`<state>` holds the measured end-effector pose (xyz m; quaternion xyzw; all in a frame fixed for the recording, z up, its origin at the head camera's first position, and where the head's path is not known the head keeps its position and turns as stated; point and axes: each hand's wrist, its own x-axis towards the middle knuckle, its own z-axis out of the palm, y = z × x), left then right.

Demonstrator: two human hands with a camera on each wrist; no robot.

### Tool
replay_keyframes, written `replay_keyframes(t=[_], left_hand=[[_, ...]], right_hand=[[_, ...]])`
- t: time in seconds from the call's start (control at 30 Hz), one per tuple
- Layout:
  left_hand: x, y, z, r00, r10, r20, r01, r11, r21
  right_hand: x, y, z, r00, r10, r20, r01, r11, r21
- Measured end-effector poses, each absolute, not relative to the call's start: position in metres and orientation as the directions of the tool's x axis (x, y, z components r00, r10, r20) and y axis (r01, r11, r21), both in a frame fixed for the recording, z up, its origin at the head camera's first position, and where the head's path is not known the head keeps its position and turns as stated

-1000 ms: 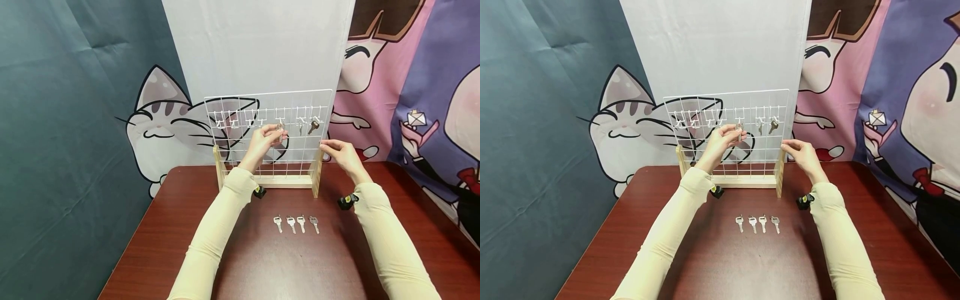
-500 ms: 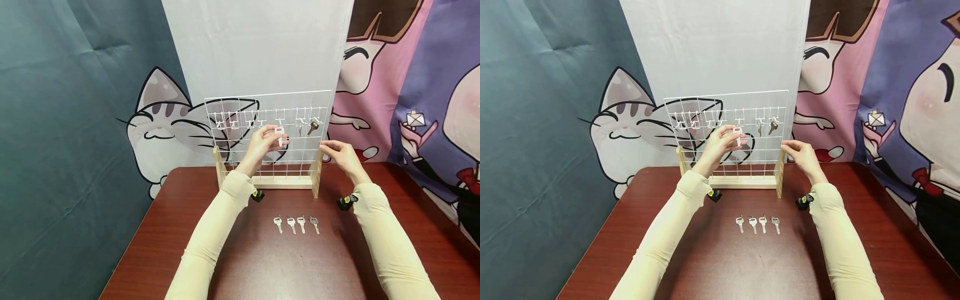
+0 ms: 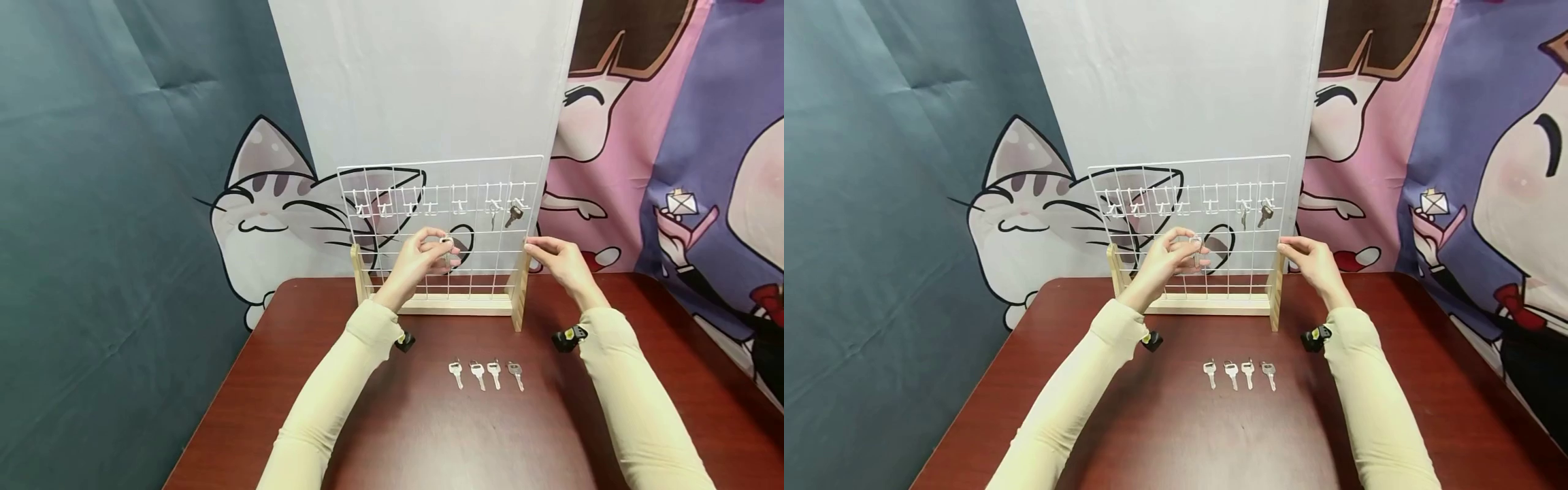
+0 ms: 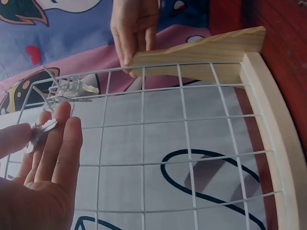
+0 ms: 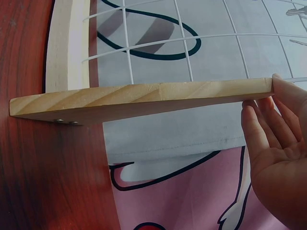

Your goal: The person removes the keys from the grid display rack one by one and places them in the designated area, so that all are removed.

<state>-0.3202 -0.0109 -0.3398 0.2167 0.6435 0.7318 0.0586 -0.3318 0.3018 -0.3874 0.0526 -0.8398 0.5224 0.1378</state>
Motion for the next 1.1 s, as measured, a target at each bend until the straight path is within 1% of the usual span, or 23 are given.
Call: replay_keyframes(t=[0.33, 0.5, 0.63, 0.77, 0.87, 0.97, 1.1], left_hand=[[-0.307, -0.03, -0.37, -0.91, 0.36, 0.207, 0.173, -0.124, 0.977], [-0.302, -0.038, -0.381, -0.915, 0.341, 0.217, 0.203, -0.078, 0.976], [-0.297, -0.044, -0.388, -0.913, 0.329, 0.239, 0.253, -0.003, 0.968], [-0.29, -0.049, -0.395, -0.911, 0.31, 0.271, 0.322, 0.126, 0.938], [-0.287, -0.053, -0.4, -0.912, 0.301, 0.279, 0.337, 0.163, 0.927], [-0.286, -0.056, -0.404, -0.921, 0.303, 0.245, 0.299, 0.146, 0.943], [-0.285, -0.061, -0.414, -0.933, 0.32, 0.165, 0.214, 0.124, 0.969]], right_hand=[[-0.33, 0.3, -0.393, -0.959, 0.043, 0.28, -0.234, 0.437, -0.868], [-0.331, 0.301, -0.394, -0.955, 0.049, 0.293, -0.244, 0.432, -0.868], [-0.331, 0.302, -0.394, -0.951, 0.059, 0.305, -0.25, 0.437, -0.864], [-0.328, 0.302, -0.394, -0.952, 0.052, 0.301, -0.248, 0.442, -0.862], [-0.328, 0.302, -0.394, -0.952, 0.048, 0.303, -0.253, 0.434, -0.865], [-0.329, 0.301, -0.392, -0.952, 0.05, 0.301, -0.253, 0.424, -0.869], [-0.331, 0.301, -0.39, -0.953, 0.066, 0.295, -0.244, 0.411, -0.878]])
